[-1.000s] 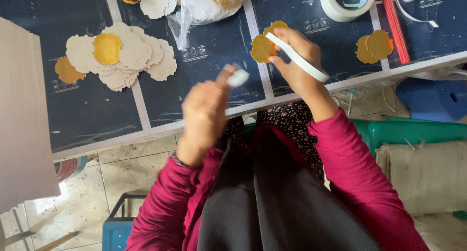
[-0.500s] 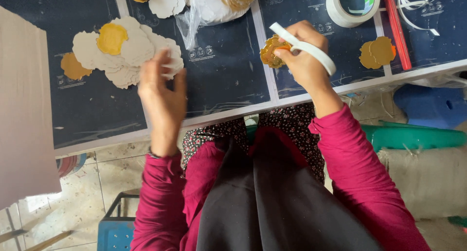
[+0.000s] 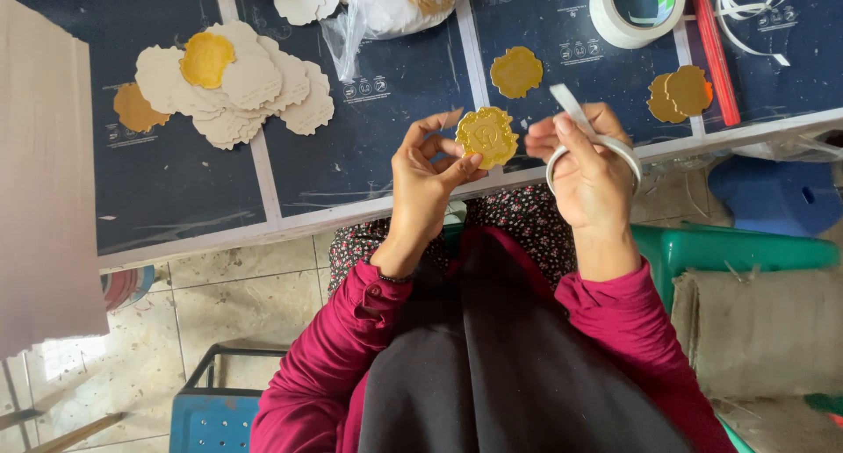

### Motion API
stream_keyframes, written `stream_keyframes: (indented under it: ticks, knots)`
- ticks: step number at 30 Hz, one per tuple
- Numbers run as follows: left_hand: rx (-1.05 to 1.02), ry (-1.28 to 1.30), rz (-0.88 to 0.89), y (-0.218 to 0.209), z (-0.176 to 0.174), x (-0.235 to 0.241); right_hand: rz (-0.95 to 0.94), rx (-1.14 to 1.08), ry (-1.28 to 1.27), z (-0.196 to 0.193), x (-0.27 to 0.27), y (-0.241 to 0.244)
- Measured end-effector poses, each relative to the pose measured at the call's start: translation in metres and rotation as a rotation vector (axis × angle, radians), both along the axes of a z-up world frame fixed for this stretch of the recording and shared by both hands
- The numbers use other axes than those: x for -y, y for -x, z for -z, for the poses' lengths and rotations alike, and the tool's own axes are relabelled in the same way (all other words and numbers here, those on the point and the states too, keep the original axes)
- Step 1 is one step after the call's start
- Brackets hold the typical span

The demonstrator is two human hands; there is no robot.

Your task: The person sits at a table and repeatedly picks up gold and white paper cutouts. They apply a strip of white tape to the back of each cutout and place it on the table. The person handles the cutouts one at a time, alternating between the two colors.

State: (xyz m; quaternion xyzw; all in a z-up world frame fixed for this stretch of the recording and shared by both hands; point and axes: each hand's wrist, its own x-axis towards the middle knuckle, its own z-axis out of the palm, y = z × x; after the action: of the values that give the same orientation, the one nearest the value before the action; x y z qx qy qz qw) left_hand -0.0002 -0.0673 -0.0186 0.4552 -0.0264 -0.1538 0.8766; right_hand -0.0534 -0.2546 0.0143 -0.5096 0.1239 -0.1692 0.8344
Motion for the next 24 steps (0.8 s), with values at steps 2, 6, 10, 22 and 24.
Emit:
stream_keyframes:
  ticks: [2,6,10,22,24]
  knots:
    - [-0.013,0.001,-0.003,0.003,0.002,0.001,-0.01,-0.023,-0.011,0.007,-0.002,0.007]
    - [-0.03,-0.015,0.009,0.011,0.009,0.006,-0.006,-0.087,0.016,0.014,-0.01,0.019]
    - [-0.046,-0.002,0.018,0.019,0.012,0.009,0.016,-0.105,0.057,0.022,-0.014,0.021]
    - [-0.13,0.05,0.099,0.031,0.002,0.006,0.083,-0.117,0.04,0.023,-0.017,0.028]
    - [-0.131,0.052,0.082,0.03,0.017,0.008,0.087,-0.132,-0.021,0.021,-0.018,0.028]
